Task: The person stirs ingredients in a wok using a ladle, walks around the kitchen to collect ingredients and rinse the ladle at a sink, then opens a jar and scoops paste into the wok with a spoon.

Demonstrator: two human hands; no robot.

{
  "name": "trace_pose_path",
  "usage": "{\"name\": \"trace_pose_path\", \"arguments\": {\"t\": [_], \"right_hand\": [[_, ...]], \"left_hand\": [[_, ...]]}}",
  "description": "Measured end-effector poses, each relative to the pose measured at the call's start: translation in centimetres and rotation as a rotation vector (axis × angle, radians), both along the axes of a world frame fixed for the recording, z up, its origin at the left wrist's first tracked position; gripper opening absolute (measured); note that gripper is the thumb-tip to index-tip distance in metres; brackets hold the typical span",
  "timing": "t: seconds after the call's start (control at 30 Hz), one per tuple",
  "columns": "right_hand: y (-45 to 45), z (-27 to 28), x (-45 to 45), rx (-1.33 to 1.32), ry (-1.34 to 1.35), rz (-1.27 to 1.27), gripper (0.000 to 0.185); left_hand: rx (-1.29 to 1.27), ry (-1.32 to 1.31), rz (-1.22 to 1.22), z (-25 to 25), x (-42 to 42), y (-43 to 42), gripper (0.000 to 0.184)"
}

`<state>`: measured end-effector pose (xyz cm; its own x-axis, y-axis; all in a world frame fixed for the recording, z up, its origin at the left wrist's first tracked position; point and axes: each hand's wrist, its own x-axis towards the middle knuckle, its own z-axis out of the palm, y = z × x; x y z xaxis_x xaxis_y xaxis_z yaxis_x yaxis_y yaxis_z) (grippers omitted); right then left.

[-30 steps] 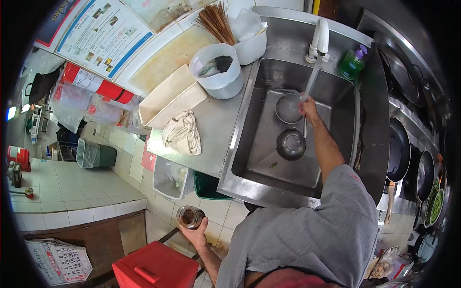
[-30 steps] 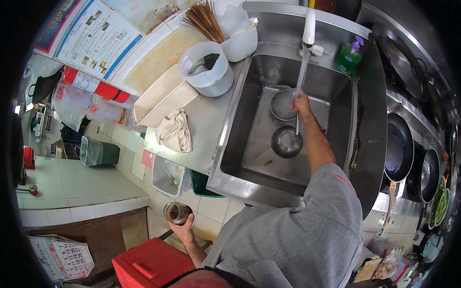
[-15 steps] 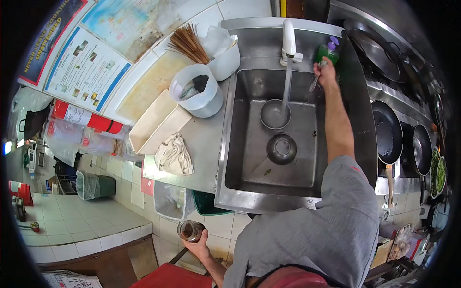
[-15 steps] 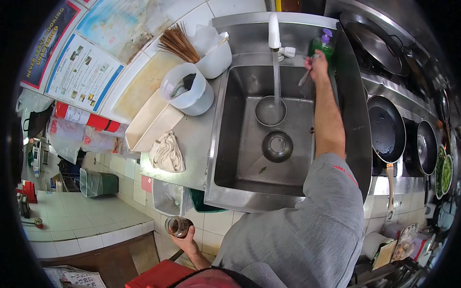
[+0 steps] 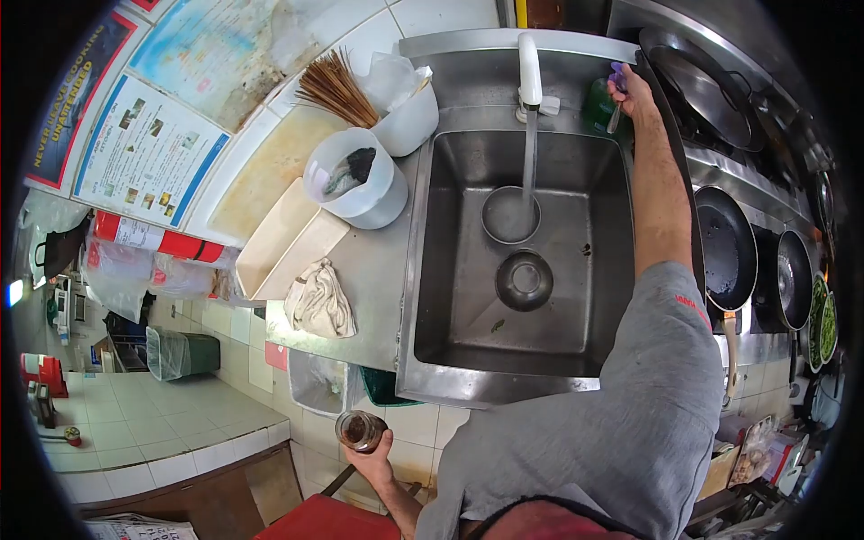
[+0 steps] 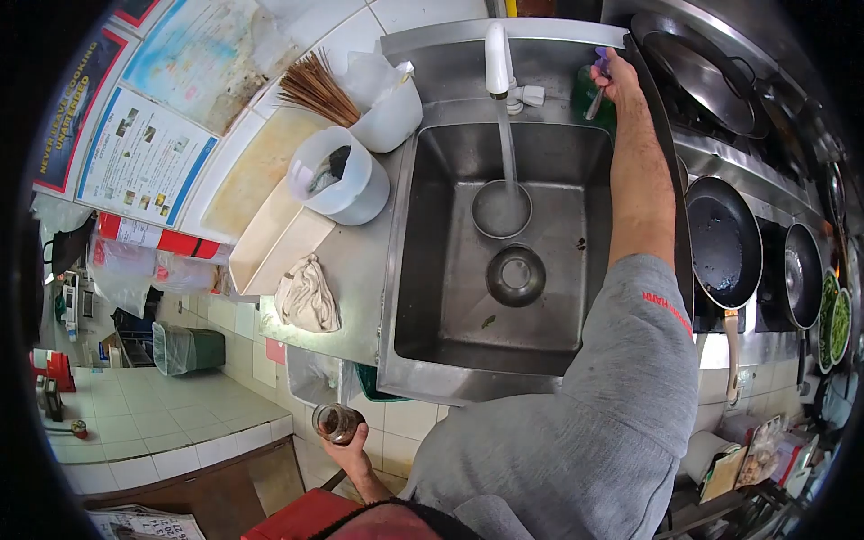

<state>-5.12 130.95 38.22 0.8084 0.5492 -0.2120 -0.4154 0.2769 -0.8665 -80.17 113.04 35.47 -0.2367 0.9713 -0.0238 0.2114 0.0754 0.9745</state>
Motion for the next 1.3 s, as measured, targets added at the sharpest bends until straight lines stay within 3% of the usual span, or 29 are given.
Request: {"name": "trace_pose_path", "arguments": {"t": [0.27,0.47,0.57,0.63,0.7,0.73,0.77,0.8,0.83,0.87,0.97,1.03,1.13,1.27,1.3], "right_hand": [[0.5,-0.4,0.8,-0.020,0.058,0.098,0.025],[0.0,-0.3,0.2,-0.078,0.004,0.084,0.035],[-0.7,-2.1,-0.1,0.055,0.034,0.145,0.044],[-1.7,-2.4,-4.9,0.113,0.077,0.162,0.036],[-0.9,-7.0,-7.2,0.102,0.113,0.268,0.015],[-1.4,-7.4,-11.0,-0.022,-0.084,0.326,0.014],[-1.8,-7.4,-14.1,-0.043,-0.012,0.429,0.021],[-1.4,-8.3,-16.4,-0.065,-0.025,0.514,0.014],[-0.8,-9.4,-18.7,-0.156,-0.068,0.450,0.014],[-0.1,-10.2,-19.8,-0.263,-0.274,0.550,0.016],[0.9,-11.0,-20.8,-0.361,-0.220,0.536,0.020],[1.1,-10.2,-20.8,-0.410,0.127,0.380,0.017],[1.7,-12.8,-21.5,-0.277,-0.037,0.268,0.013],[1.1,-13.7,-22.9,-0.142,0.043,0.353,0.011],[0.9,-14.6,-22.8,-0.178,-0.095,0.397,0.012]], "left_hand": [[-0.014,0.065,-0.038,0.1,0.6,0.8,0.073],[0.008,0.032,-0.091,0.1,1.2,1.2,0.071],[0.038,-0.006,-0.099,-0.4,0.9,1.1,0.072],[0.043,-0.011,-0.106,-0.4,0.2,0.7,0.072],[0.052,-0.033,-0.084,-0.6,-0.5,0.2,0.074],[0.049,-0.027,-0.079,-0.7,-0.7,-0.1,0.074],[0.051,-0.046,-0.043,-0.6,-0.8,-0.3,0.074],[0.054,-0.065,-0.007,-0.6,-0.9,-0.6,0.075],[0.061,-0.063,-0.004,-0.6,-1.0,-0.8,0.076],[0.062,-0.056,-0.001,-0.6,-1.3,-0.9,0.076],[0.046,-0.032,-0.002,-0.7,-1.8,-1.5,0.076],[0.067,-0.014,0.031,-0.8,-1.8,-1.8,0.074],[0.059,-0.060,0.058,0.0,-1.1,-2.3,0.073],[0.061,-0.080,0.060,-0.9,-1.6,-2.6,0.072],[0.059,-0.081,0.058,-1.0,-1.7,-2.5,0.073]]}}
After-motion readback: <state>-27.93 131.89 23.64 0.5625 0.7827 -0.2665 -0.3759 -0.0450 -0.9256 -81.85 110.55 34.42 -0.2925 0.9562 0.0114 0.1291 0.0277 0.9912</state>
